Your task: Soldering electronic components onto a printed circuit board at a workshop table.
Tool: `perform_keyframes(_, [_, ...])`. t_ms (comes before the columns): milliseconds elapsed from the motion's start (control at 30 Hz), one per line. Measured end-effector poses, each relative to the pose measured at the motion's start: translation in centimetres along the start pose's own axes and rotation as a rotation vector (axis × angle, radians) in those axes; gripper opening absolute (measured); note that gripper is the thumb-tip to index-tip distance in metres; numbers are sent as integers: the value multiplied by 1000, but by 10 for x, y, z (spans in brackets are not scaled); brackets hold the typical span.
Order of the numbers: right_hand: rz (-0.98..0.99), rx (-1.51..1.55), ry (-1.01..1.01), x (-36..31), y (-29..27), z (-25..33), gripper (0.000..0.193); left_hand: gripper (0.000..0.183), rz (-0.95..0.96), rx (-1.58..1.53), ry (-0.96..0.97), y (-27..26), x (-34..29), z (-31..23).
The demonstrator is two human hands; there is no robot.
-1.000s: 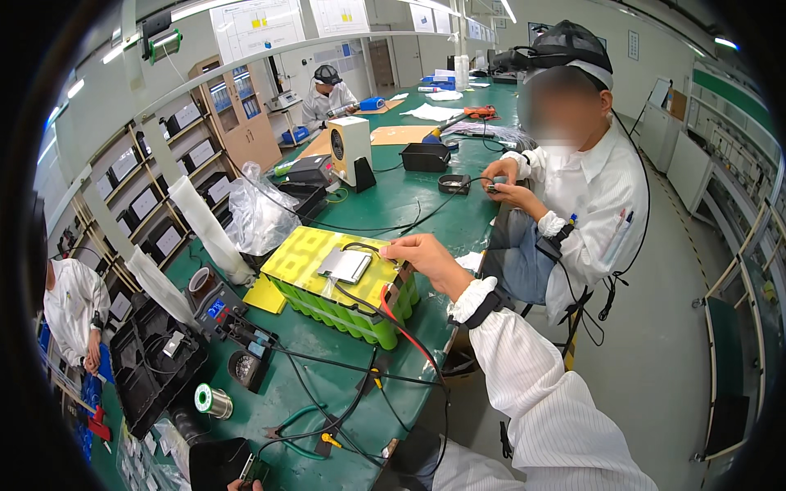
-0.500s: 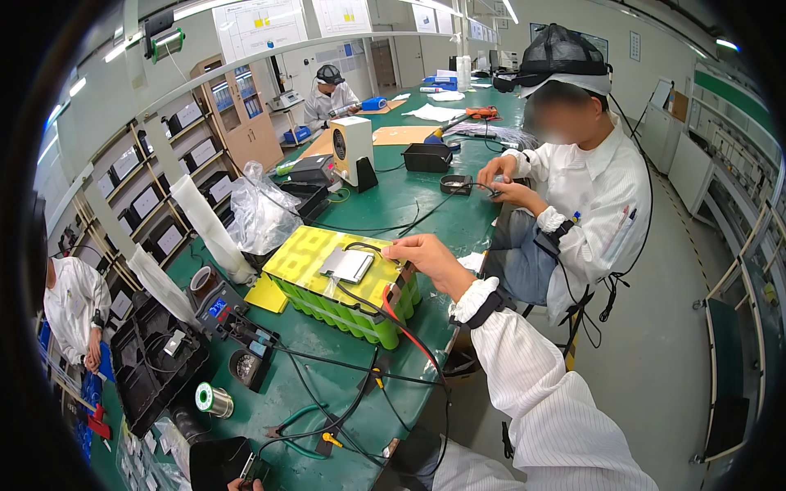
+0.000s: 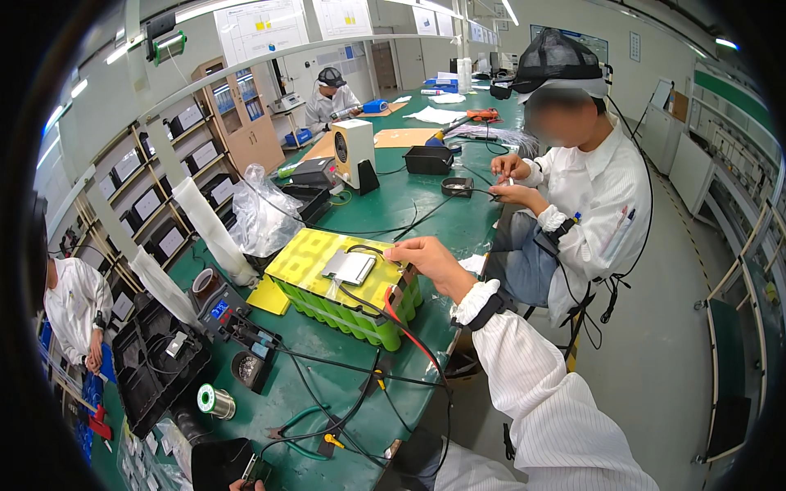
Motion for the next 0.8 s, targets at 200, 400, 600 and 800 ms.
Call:
perform_keyframes(200, [-4,10,-4,0,0,-1,24,16,5,32,23,0,0,0])
perform_keyframes(400, [-8,7,0,0,0,-1,24,15,6,25,17,1,0,1])
perform_keyframes(600, [-9,18,6,0,0,-1,24,15,7,24,23,2,0,5])
perform_keyframes(800, [0,16,-3,-2,5,2,24,14,10,-6,3,-2,-3,6])
Point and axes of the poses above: each hand's wrist, its own x-axis towards the middle knuckle, its own y-axis out of the palm, z = x × y, the point moved 4 cm from there along x, towards the middle knuckle, and after that the axes turned 2 degrees about z, right-handed, at the moved point
